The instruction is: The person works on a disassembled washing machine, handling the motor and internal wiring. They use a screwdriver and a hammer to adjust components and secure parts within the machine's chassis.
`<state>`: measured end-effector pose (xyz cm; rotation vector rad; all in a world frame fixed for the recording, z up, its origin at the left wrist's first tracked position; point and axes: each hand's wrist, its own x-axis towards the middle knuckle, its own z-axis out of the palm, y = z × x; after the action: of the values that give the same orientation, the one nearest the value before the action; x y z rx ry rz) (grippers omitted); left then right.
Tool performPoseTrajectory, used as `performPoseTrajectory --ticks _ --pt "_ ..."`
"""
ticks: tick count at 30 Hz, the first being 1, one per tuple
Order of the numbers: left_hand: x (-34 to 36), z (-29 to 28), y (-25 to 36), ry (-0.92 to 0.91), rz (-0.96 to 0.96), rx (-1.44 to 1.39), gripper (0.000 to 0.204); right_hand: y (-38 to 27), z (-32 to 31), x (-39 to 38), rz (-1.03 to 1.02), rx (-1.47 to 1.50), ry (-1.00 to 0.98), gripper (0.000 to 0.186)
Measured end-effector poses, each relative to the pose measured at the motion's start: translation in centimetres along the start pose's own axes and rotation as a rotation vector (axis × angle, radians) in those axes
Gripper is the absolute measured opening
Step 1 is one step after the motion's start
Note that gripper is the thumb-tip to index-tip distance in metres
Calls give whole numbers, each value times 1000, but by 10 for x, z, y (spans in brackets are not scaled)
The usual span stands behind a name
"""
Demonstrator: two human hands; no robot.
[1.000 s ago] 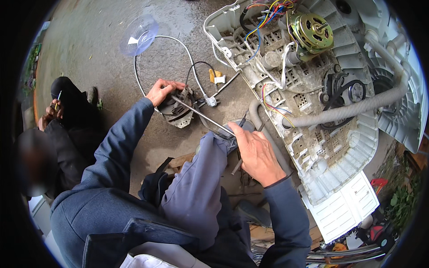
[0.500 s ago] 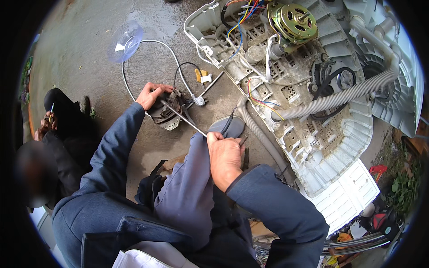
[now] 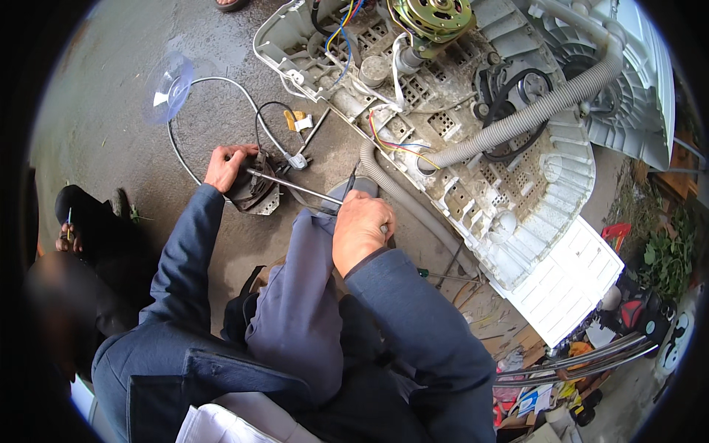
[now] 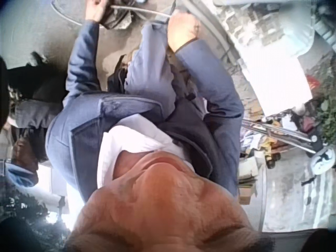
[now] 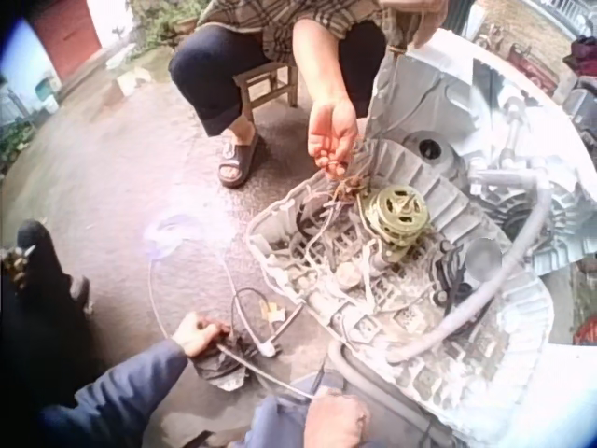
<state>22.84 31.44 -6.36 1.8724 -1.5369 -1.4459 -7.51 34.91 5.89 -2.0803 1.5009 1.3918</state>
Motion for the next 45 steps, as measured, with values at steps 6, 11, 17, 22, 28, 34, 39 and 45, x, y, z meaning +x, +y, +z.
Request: performPoseTrajectory --ticks 6,11,17,22,28,34,39,45 --pt "-24 21 9 129 114 130 34 18 17 -1 65 530 -151 49" --pt "-67 38 -16 227 302 214 31 17 45 -14 310 1035 -10 84" --pt "-65 28 -39 207 317 146 37 -19 117 -4 493 2081 391 46" --pt "-51 11 -52 89 288 129 45 -24 135 -22 -52 2203 614 15" --pt "-22 -20 -87 49 184 -88 49 6 78 -43 -582 1498 1114 12" --pt "4 -22 -70 -65 90 -49 46 0 101 -44 -216 1881 814 21" --pt "4 -18 -72 -4 69 -37 44 4 196 -47 546 2533 543 39" --pt "2 -9 -52 111 177 57 44 -9 313 -53 822 2703 456 36"
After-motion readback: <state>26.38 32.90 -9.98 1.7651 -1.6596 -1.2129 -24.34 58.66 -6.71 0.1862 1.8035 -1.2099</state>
